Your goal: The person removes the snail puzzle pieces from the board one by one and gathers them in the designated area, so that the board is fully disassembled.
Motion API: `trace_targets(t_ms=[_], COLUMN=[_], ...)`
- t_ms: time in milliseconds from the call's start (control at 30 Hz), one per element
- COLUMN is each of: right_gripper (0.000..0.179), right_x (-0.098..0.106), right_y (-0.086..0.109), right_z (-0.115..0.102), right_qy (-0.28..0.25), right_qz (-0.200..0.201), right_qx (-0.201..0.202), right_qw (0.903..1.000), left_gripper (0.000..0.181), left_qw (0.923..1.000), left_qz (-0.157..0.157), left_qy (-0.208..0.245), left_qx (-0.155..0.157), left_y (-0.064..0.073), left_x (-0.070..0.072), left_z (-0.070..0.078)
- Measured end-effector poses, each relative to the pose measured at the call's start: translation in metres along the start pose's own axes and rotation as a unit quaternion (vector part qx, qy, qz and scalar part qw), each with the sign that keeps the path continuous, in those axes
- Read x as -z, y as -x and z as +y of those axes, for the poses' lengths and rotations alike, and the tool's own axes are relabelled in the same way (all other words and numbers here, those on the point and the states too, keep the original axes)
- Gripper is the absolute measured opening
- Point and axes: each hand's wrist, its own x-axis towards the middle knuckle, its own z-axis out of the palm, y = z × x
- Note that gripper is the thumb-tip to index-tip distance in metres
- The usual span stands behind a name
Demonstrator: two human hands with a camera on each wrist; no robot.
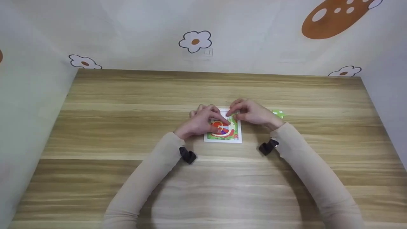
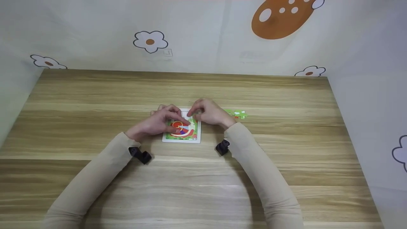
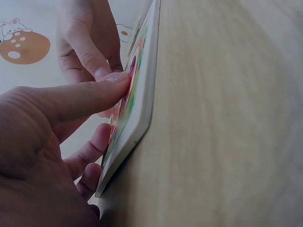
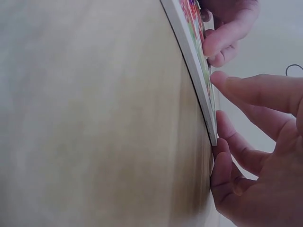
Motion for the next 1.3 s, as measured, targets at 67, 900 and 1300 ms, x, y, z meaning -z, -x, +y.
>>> trace_targets(t_ms=[67, 900, 1300], right_gripper=[0.021, 0.027, 0.027], right_x=[0.000, 0.000, 0.000], right_y=[0.000, 0.007, 0.013], right_z=[-0.001, -0.004, -0.007], right_qy=[-0.001, 0.003, -0.047], right_qz=[-0.002, 0.007, 0.043], right_qx=[-0.003, -0.001, -0.050], right_qw=[1.0000, 1.0000, 0.9967], left_gripper=[0.031, 0.032, 0.033], left_qw=[1.0000, 0.9999, 0.9999], left_qz=[-0.001, -0.004, -0.007], left_qy=[-0.001, 0.008, 0.004], left_qx=[0.001, 0.007, 0.012], left_y=[0.000, -0.001, -0.001], left_x=[0.000, -0.001, 0.001], left_z=[0.000, -0.001, 0.001])
